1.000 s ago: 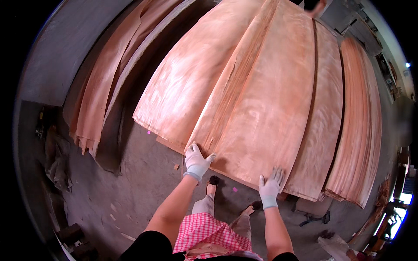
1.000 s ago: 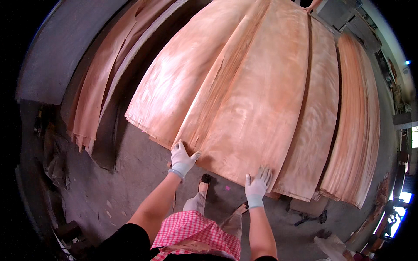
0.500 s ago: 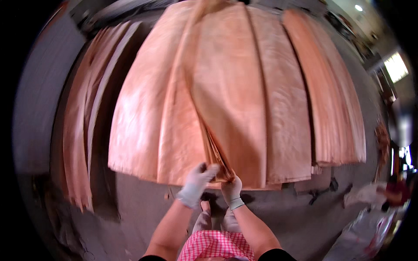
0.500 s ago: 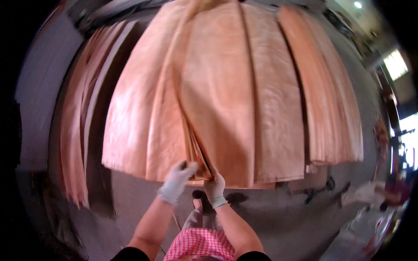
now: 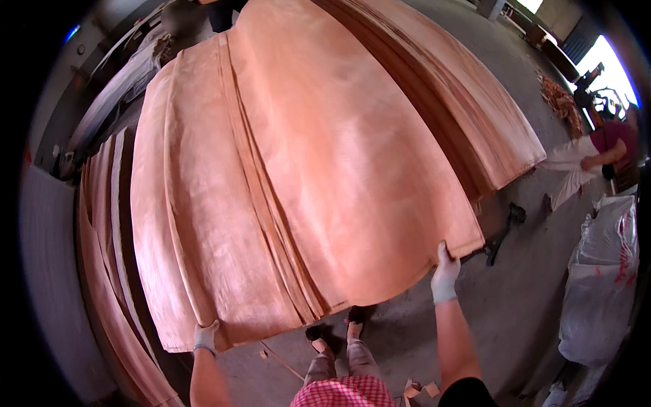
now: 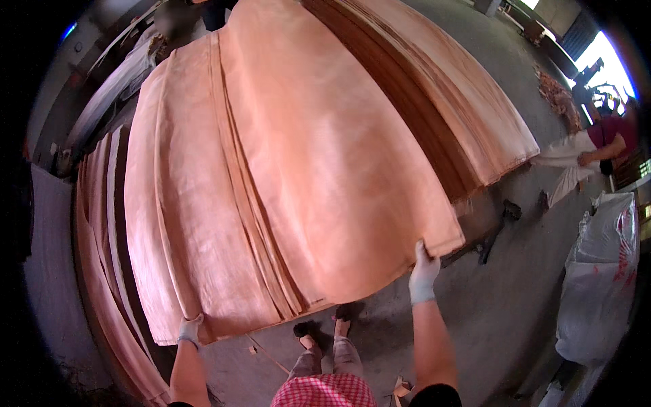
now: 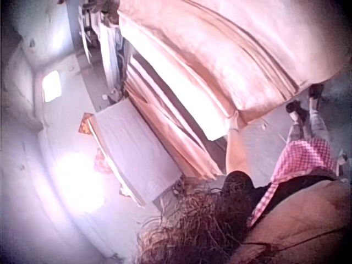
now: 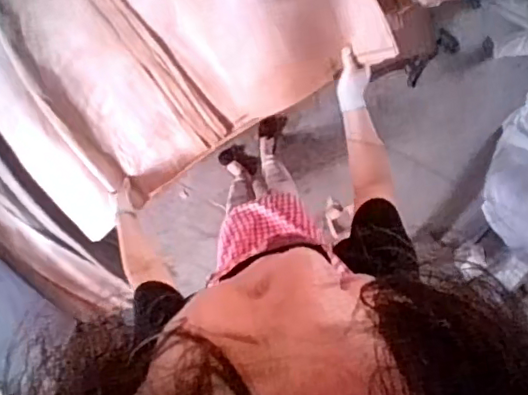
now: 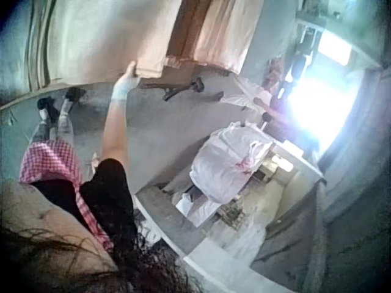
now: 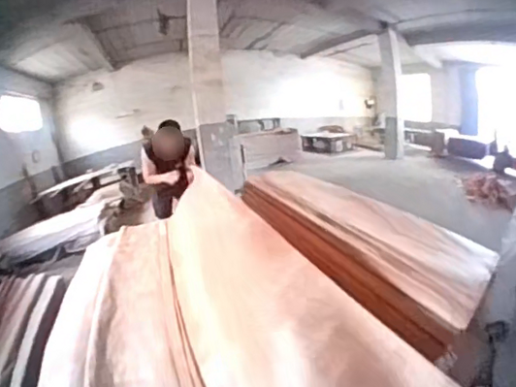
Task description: The person, wearing gloves, works with another individual to sort and stack large sheets of wood veneer by hand, lifting them from one pile and placing them onto another.
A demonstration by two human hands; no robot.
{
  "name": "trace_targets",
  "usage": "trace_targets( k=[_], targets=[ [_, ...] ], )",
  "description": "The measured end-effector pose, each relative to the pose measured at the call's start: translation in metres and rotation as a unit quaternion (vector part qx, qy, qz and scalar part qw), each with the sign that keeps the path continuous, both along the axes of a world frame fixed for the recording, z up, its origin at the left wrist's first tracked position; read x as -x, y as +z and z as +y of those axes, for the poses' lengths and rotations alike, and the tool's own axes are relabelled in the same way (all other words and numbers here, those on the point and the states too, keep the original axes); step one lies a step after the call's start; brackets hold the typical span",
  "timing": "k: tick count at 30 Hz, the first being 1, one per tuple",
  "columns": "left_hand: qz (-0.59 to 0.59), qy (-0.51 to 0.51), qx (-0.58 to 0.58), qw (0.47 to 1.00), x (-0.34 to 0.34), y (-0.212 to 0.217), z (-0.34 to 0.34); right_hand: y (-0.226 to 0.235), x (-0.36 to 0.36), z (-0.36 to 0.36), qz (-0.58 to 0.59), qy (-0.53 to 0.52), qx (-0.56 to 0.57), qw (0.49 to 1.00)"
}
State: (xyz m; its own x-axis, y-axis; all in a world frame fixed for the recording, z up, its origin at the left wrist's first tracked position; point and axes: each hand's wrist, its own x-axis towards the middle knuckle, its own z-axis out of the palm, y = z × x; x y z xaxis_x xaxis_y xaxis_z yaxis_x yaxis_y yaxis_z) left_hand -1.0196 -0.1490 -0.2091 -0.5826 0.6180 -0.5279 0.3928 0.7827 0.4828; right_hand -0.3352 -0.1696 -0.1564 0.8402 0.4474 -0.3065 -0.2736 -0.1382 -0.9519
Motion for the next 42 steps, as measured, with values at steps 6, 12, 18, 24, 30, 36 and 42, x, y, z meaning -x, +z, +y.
trace_targets(
  k=[6, 12, 18, 24, 30, 36, 42],
  targets=[
    [-0.179, 0.057, -0.034, 0.982, -0.028, -0.003, 0.012, -0.127, -0.109, -0.016, 0.181, -0.058, 0.087, 0.978],
    [-0.066, 0.053, 0.022, 0.996, -0.059, 0.016, 0.026, -0.168, -0.121, -0.028, 0.117, -0.075, 0.062, 0.988],
    [-0.093, 0.016, -0.025, 0.995, -0.047, 0.036, 0.024, -0.186, -0.096, -0.016, -0.164, -0.036, 0.202, 0.965],
    [-0.017, -0.044, -0.114, 0.992, -0.044, 0.065, 0.011, -0.168, -0.066, 0.006, -0.259, -0.014, 0.252, 0.933],
    [-0.219, -0.099, -0.15, 0.959, -0.099, 0.19, 0.055, -0.137, -0.084, 0.019, -0.132, 0.004, 0.344, 0.93],
    [-0.147, -0.119, -0.058, 0.98, -0.061, 0.162, 0.083, -0.139, -0.087, 0.043, -0.09, 0.044, 0.392, 0.915],
    [-0.034, -0.04, -0.065, 0.996, -0.044, 0.063, 0.087, -0.14, -0.097, 0.054, -0.082, 0.072, 0.439, 0.892]
  ],
)
